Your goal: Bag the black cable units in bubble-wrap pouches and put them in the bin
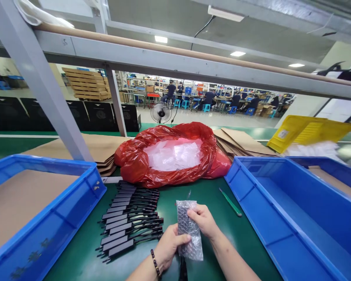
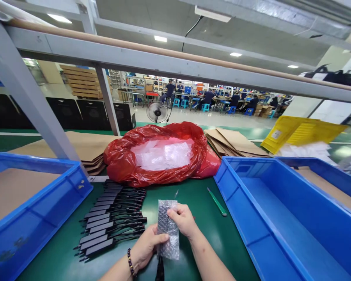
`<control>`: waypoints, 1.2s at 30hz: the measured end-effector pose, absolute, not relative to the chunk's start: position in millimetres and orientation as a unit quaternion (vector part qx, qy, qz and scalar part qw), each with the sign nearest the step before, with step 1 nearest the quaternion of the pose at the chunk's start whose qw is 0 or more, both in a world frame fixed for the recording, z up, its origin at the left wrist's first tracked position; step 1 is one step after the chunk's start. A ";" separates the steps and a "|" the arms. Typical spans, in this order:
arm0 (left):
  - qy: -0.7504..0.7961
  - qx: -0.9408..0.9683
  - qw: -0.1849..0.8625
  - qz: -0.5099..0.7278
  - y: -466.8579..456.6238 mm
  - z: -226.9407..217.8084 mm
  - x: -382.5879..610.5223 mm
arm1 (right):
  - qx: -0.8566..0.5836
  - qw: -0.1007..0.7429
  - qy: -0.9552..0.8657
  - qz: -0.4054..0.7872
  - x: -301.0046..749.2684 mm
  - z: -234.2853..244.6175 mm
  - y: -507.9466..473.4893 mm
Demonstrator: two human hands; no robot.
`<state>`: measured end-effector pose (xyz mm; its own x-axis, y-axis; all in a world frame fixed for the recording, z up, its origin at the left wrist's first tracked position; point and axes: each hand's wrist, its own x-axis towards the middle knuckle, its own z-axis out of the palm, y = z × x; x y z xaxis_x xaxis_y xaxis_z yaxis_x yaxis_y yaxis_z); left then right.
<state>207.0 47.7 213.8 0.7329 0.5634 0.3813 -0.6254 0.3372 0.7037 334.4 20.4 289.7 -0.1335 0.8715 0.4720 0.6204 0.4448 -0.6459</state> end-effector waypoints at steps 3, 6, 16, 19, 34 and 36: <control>-0.031 0.447 0.815 0.366 50.4 211.5 208.1 | -0.559 0.352 -0.746 0.078 341.8 315.5 8.4; -0.024 0.445 0.819 0.361 52.5 210.4 209.3 | -0.741 0.246 -0.603 -0.163 377.6 345.3 -5.8; 0.004 0.431 0.835 0.341 51.4 212.3 210.9 | -0.835 0.149 -0.455 -0.271 410.4 355.8 16.0; -0.005 0.432 0.833 0.346 55.7 208.9 212.5 | -0.775 0.197 -0.522 -0.297 371.9 347.1 8.7; 0.038 0.555 0.785 0.274 44.6 211.1 216.4 | -0.800 0.138 -0.521 -0.264 331.7 322.3 -67.0; 0.049 0.587 0.762 0.268 45.7 209.1 216.3 | -0.840 0.071 -0.446 -0.302 355.5 344.1 -71.6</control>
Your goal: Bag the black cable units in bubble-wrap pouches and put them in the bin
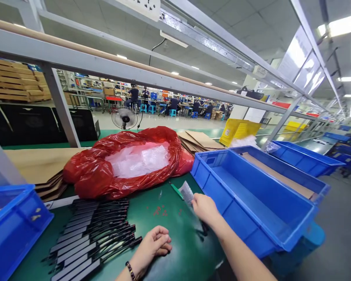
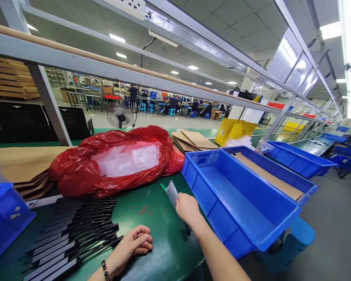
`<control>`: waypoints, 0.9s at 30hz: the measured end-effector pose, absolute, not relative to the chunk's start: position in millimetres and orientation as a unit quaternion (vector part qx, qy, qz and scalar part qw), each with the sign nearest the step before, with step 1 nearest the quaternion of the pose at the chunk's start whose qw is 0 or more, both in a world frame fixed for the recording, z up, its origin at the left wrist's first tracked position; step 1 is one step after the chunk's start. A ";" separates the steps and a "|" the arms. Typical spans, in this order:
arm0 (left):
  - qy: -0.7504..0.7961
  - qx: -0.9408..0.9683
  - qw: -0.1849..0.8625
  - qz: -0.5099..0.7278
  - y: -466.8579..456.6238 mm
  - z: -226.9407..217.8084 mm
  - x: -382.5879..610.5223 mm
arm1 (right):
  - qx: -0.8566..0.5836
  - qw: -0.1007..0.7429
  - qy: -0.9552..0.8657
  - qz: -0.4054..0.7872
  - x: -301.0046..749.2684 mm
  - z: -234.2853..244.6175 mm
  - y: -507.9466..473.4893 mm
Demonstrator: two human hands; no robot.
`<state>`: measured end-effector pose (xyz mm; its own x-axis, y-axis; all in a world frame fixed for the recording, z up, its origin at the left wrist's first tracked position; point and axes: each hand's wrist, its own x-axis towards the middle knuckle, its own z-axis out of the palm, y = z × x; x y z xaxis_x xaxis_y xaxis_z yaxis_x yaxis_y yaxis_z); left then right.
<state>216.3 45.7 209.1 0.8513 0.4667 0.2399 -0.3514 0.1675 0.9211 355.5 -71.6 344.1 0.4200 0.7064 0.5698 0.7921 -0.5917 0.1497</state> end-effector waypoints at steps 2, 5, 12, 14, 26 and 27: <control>0.053 0.609 0.747 0.262 46.7 207.5 216.2 | -0.863 0.054 -0.401 -0.303 383.1 357.4 -69.4; 0.049 0.621 0.738 0.261 47.8 206.4 216.7 | -0.882 0.041 -0.364 -0.296 418.0 364.2 -61.1; 0.022 0.632 0.735 0.247 50.6 204.8 217.8 | -0.886 0.043 -0.338 -0.316 445.8 370.0 -61.3; 0.023 0.632 0.733 0.250 50.6 204.4 217.4 | -0.887 0.041 -0.340 -0.311 449.1 371.9 -64.2; 0.029 0.628 0.736 0.251 49.0 202.9 217.4 | -0.886 0.041 -0.334 -0.319 452.2 368.4 -62.0; 0.027 0.628 0.736 0.251 49.4 202.6 218.0 | -0.886 0.041 -0.332 -0.321 451.3 369.0 -62.3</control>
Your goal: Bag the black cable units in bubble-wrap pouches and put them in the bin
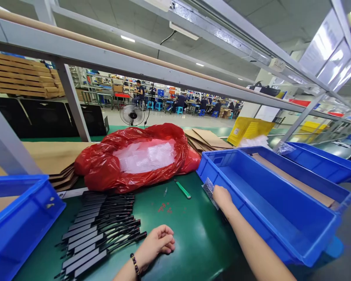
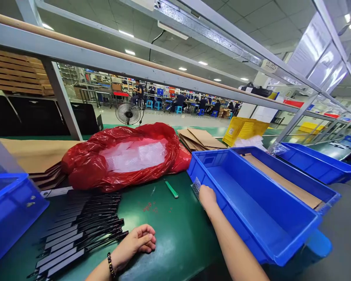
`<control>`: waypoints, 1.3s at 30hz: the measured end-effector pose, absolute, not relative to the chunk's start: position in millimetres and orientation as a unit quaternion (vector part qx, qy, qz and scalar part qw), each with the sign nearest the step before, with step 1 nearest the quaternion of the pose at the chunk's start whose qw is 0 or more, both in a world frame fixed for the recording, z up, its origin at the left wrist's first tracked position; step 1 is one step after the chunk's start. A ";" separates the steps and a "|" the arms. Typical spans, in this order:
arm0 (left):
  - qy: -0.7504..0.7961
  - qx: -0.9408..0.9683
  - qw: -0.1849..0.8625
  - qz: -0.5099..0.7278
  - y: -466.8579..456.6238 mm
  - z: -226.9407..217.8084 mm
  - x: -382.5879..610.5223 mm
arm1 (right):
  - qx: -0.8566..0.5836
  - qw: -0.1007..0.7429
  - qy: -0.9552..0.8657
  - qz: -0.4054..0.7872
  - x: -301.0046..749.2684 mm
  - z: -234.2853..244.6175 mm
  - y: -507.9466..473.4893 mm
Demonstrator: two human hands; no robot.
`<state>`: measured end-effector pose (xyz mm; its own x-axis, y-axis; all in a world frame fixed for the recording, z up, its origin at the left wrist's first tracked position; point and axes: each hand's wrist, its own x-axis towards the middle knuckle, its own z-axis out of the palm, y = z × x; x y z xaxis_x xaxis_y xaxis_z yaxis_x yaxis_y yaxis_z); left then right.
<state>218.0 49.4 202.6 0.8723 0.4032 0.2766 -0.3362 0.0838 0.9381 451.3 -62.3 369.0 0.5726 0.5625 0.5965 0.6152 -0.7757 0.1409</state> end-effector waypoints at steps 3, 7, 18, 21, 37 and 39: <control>0.021 0.630 0.733 0.256 50.9 201.8 220.4 | -0.884 0.038 -0.328 -0.332 447.3 371.9 -65.4; 0.024 0.669 0.697 0.258 51.3 199.4 223.4 | -0.866 0.042 -0.319 -0.383 431.1 377.2 -71.8; -0.022 0.891 0.437 0.120 34.0 202.0 201.1 | -0.530 -0.008 -0.821 -0.211 268.3 298.2 -7.5; 0.022 0.932 0.361 0.025 33.6 204.9 205.0 | -0.495 -0.128 -0.835 -0.204 231.6 275.5 25.2; 0.011 0.941 0.304 0.150 27.2 224.3 178.0 | -0.565 0.223 -0.789 0.092 264.9 312.7 9.3; 0.059 0.895 0.358 0.261 29.2 227.8 161.0 | -0.547 0.350 -0.730 0.214 283.2 316.1 0.8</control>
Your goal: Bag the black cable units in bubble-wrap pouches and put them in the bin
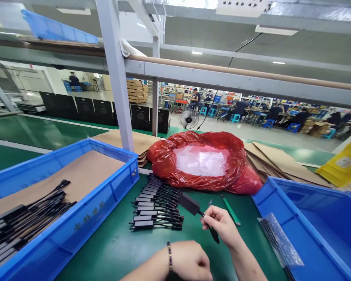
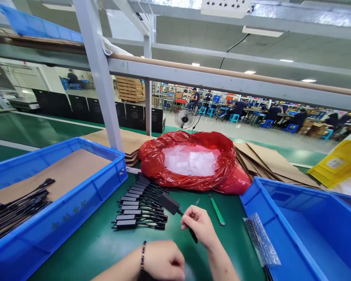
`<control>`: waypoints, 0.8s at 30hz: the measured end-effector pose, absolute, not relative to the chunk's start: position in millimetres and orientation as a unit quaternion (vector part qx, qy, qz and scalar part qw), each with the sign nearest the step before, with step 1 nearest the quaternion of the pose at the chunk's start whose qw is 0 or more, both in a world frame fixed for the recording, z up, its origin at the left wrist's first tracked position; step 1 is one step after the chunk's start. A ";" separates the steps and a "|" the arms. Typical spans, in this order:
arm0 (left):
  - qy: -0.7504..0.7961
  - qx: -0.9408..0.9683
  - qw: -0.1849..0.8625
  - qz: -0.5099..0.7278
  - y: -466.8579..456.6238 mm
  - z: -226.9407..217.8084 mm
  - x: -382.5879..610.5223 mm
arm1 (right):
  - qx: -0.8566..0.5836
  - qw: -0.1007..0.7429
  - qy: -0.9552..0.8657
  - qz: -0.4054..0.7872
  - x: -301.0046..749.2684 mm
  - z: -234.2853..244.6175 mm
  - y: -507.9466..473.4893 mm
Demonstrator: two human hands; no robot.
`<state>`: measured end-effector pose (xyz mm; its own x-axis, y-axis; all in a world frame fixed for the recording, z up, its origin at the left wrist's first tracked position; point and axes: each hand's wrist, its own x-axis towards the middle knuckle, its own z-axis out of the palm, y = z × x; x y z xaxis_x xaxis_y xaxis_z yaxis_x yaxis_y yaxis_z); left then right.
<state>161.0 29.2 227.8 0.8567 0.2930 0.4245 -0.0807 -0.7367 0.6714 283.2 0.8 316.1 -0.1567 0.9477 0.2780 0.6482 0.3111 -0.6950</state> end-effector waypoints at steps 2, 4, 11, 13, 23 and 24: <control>0.124 0.753 0.540 0.354 35.5 230.6 150.5 | -0.509 0.435 -0.682 0.294 294.7 309.3 -2.9; 0.075 0.612 0.631 0.472 42.9 232.9 148.1 | -0.483 0.462 -0.661 0.341 299.0 295.2 -2.0; 0.033 0.455 0.684 0.569 58.0 225.4 170.7 | -0.482 0.410 -0.675 0.380 299.3 258.9 11.9; 0.030 0.450 0.686 0.571 61.1 219.9 174.8 | -0.501 0.388 -0.686 0.357 303.9 260.1 14.0; -0.016 0.302 0.796 0.524 59.5 214.9 178.2 | -0.608 0.230 -0.743 0.156 300.9 253.8 7.6; -0.020 0.278 0.814 0.509 59.2 215.2 177.8 | -0.616 0.219 -0.743 0.146 299.5 255.0 6.7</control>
<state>177.8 59.2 215.2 0.4816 0.8176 0.3155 -0.8397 0.3273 0.4333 299.5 6.7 255.0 -0.1460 0.9785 0.1455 0.8501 0.1993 -0.4874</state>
